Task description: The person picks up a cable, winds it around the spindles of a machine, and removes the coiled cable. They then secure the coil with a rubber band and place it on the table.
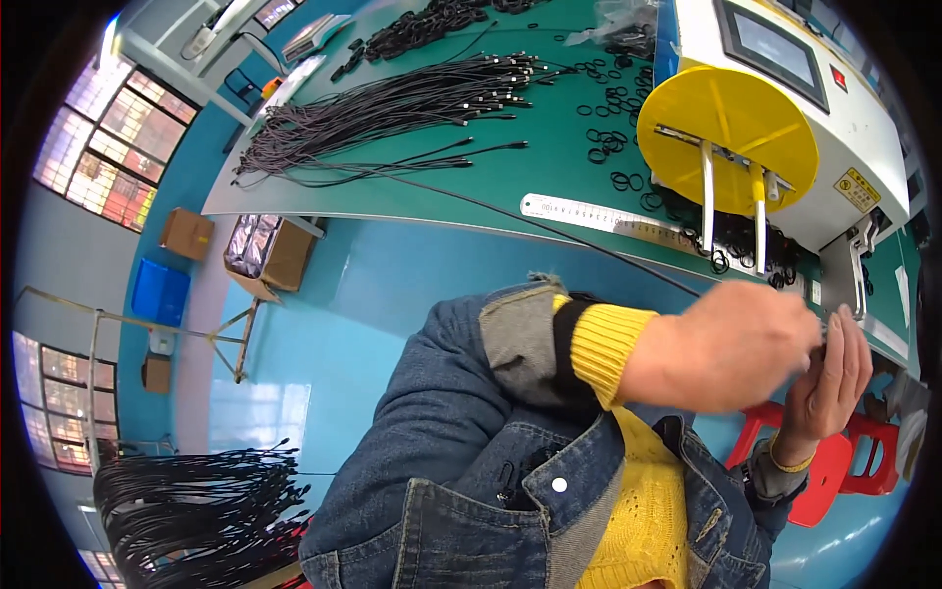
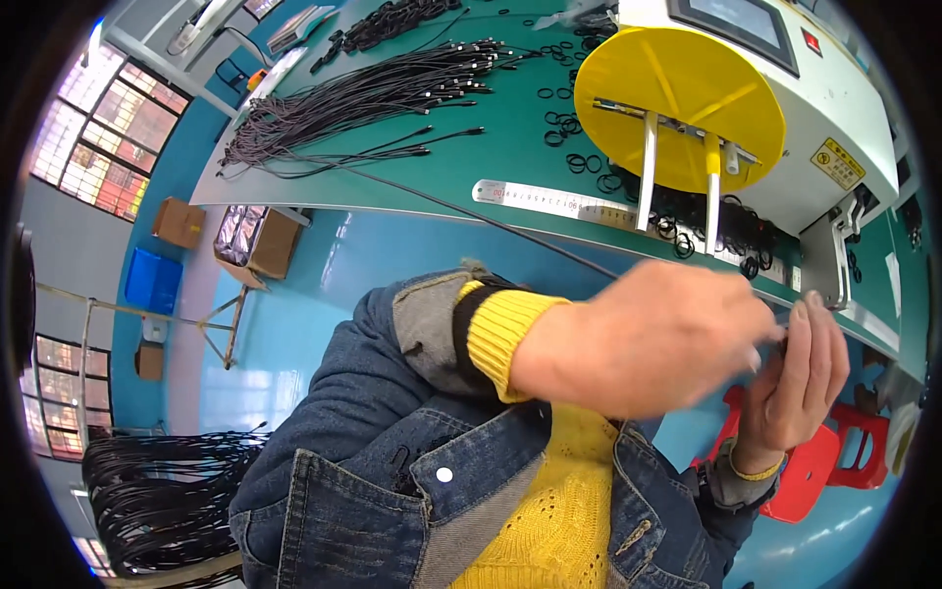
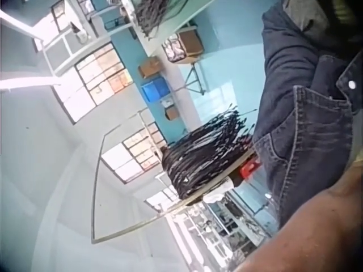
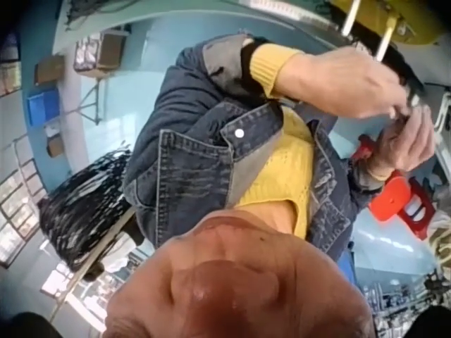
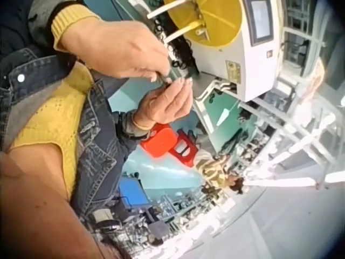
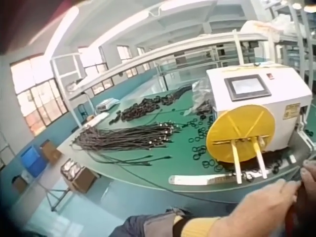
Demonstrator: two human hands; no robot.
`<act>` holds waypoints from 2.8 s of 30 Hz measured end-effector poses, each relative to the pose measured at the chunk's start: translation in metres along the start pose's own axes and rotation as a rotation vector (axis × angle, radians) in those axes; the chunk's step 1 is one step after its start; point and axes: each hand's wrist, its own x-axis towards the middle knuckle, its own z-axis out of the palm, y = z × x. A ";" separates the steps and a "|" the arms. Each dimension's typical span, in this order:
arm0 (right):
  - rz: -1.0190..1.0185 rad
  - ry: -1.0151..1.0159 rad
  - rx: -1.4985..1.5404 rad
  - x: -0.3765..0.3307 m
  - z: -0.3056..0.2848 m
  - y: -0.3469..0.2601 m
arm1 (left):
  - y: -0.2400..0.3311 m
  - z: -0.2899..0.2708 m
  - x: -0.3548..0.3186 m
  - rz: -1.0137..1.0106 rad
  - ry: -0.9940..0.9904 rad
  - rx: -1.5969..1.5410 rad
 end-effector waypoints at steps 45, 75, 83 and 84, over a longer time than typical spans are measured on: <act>0.827 -0.125 0.549 -0.067 0.107 -0.008 | -0.110 -0.043 -0.006 -0.512 0.327 -0.053; 0.976 -0.292 0.855 -0.070 0.095 -0.028 | -0.086 -0.011 -0.029 -0.111 0.210 0.389; 0.713 -0.108 0.771 0.004 0.089 -0.011 | -0.042 -0.016 0.017 -0.126 0.000 0.702; 0.732 -0.135 0.744 0.005 0.091 -0.008 | -0.037 -0.016 0.021 -0.206 -0.048 0.727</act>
